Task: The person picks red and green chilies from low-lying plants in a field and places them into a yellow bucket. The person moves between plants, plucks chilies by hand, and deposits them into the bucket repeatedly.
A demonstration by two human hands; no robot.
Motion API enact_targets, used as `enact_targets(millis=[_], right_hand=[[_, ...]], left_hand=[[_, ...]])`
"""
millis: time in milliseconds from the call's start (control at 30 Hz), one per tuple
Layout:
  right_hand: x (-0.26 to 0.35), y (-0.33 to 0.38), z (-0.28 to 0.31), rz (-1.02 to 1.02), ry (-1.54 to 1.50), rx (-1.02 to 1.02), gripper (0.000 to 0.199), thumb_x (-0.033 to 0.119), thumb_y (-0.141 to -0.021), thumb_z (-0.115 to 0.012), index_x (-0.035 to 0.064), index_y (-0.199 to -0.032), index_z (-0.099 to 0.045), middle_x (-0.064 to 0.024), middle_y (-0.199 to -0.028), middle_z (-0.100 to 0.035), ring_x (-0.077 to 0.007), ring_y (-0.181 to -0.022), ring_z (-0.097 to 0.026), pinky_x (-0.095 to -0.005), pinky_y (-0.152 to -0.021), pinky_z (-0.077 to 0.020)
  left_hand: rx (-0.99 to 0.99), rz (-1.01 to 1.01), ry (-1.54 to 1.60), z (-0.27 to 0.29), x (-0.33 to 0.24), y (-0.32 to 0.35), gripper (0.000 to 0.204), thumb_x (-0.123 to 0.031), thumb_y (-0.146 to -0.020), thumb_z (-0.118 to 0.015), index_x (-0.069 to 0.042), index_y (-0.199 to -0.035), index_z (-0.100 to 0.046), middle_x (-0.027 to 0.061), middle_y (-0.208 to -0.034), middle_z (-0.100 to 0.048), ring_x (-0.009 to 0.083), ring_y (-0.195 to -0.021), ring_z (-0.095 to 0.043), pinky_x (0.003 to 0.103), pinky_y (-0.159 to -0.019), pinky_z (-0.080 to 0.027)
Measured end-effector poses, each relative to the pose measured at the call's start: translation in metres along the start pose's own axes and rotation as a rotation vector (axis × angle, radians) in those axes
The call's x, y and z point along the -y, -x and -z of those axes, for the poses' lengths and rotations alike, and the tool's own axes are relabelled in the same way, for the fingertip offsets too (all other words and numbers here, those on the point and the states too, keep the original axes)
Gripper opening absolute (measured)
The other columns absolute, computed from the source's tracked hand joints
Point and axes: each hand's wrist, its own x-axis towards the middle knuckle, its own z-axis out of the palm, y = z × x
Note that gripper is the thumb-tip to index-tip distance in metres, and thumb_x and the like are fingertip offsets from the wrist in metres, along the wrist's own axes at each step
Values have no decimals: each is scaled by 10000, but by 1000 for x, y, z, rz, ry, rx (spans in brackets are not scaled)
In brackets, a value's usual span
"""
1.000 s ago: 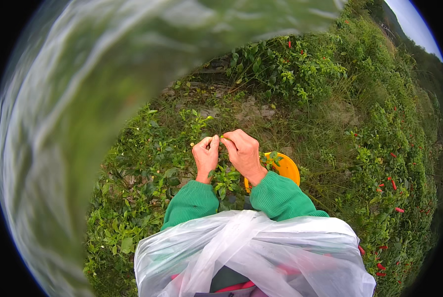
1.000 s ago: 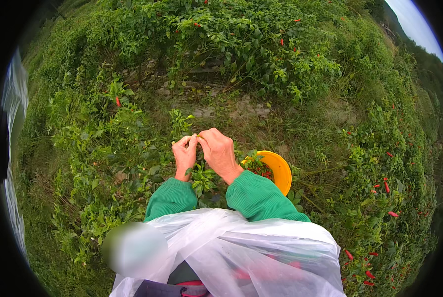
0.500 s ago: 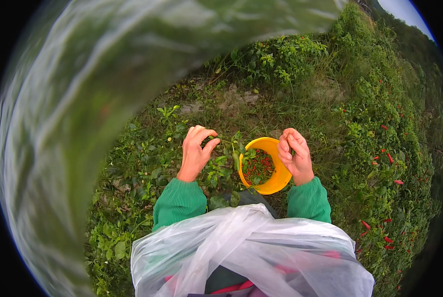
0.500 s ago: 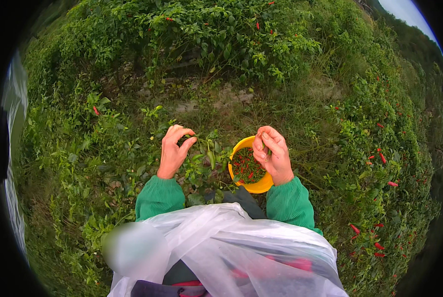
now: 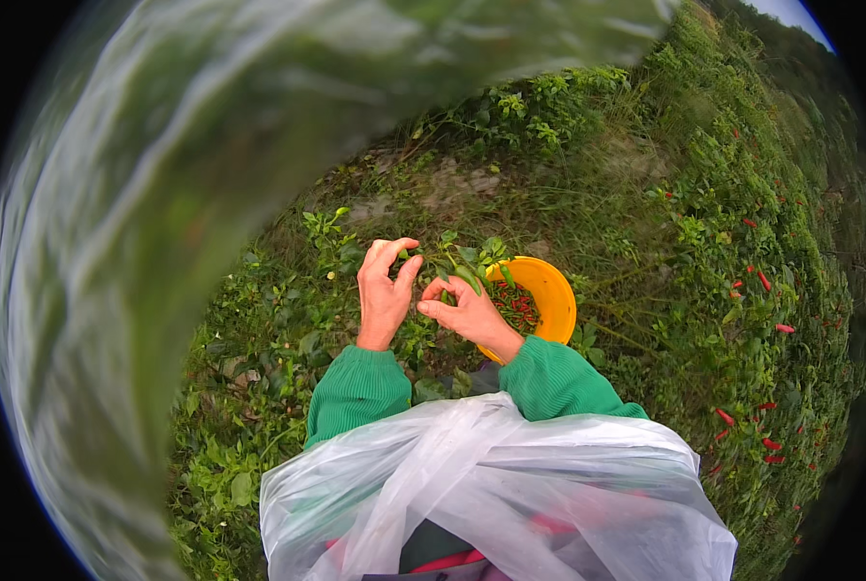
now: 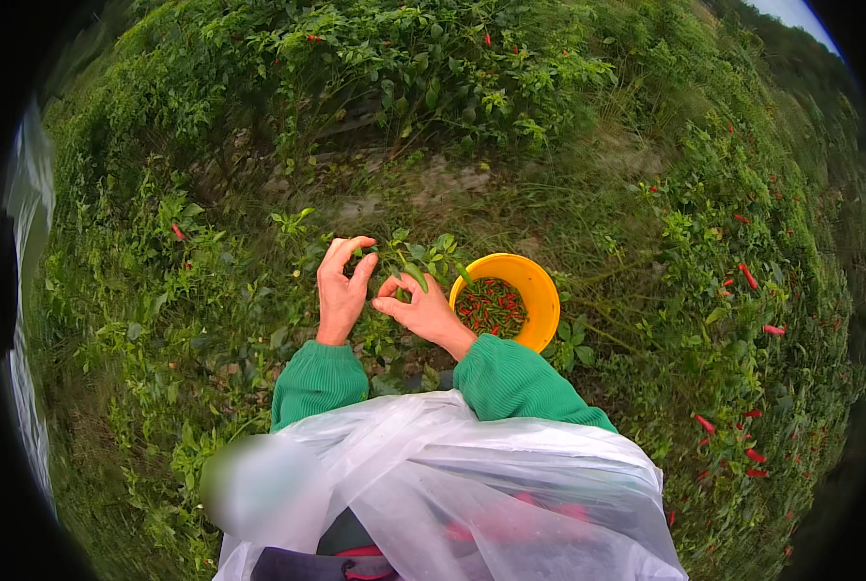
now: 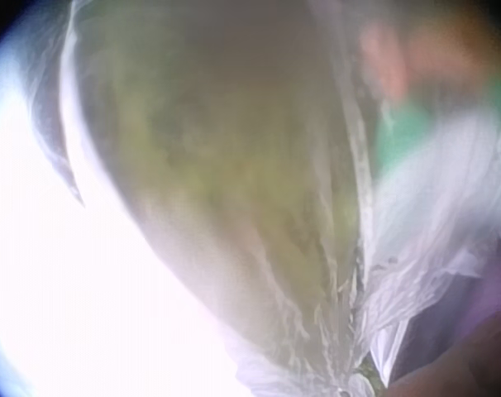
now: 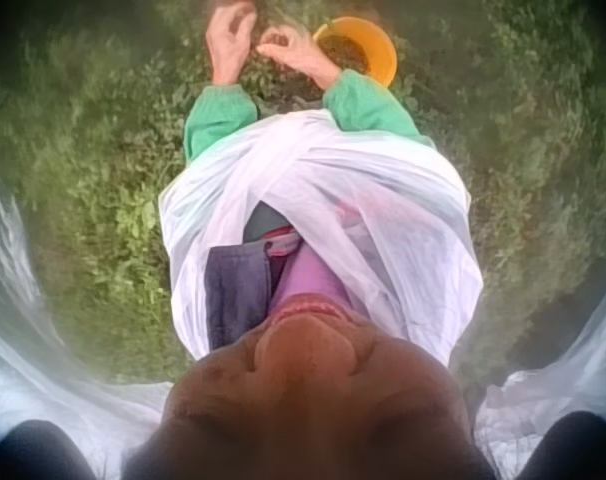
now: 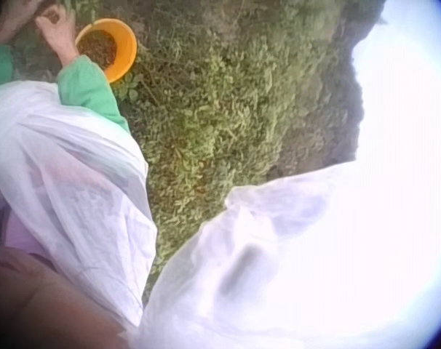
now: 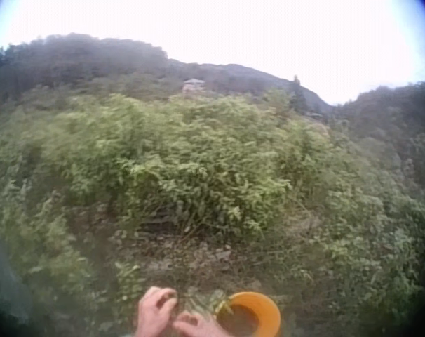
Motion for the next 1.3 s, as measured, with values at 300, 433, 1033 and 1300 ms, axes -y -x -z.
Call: enact_targets(millis=[300,433,1033,1300], right_hand=[[5,-20,12,-27,-363,-257,215,164,-857,-670,38,-737,-543,-3,-616,-541,-35,-437,-407,-206,-383,-275],[3,-23,10,26,-221,-269,225,177,-860,-669,48,-728,-541,27,-598,-512,-23,-457,-413,-204,-388,-277],[-16,-26,38,-300,-400,185,293,287,-900,-612,44,-750,-543,-13,-638,-508,-48,-426,-340,-206,-366,-258],[-20,-15,45,-271,-587,316,260,318,-928,-555,64,-877,-542,-31,-767,-553,-104,-556,-522,-174,-407,-326]], left_hand=[[201,-59,-105,14,1,13,188,-117,-726,-728,-24,-850,-622,166,-1116,-431,350,-1050,-484,405,-891,-402],[149,-151,-233,9,1,11,209,-99,-697,-745,-18,-865,-650,210,-1111,-461,375,-1036,-518,441,-840,-435],[525,-27,79,16,-1,9,135,79,-691,-649,-3,-797,-663,143,-1127,-506,285,-1084,-515,373,-852,-419],[393,-10,205,12,-3,4,251,81,-735,-599,-24,-950,-675,121,-1149,-508,270,-1144,-478,368,-956,-400]])
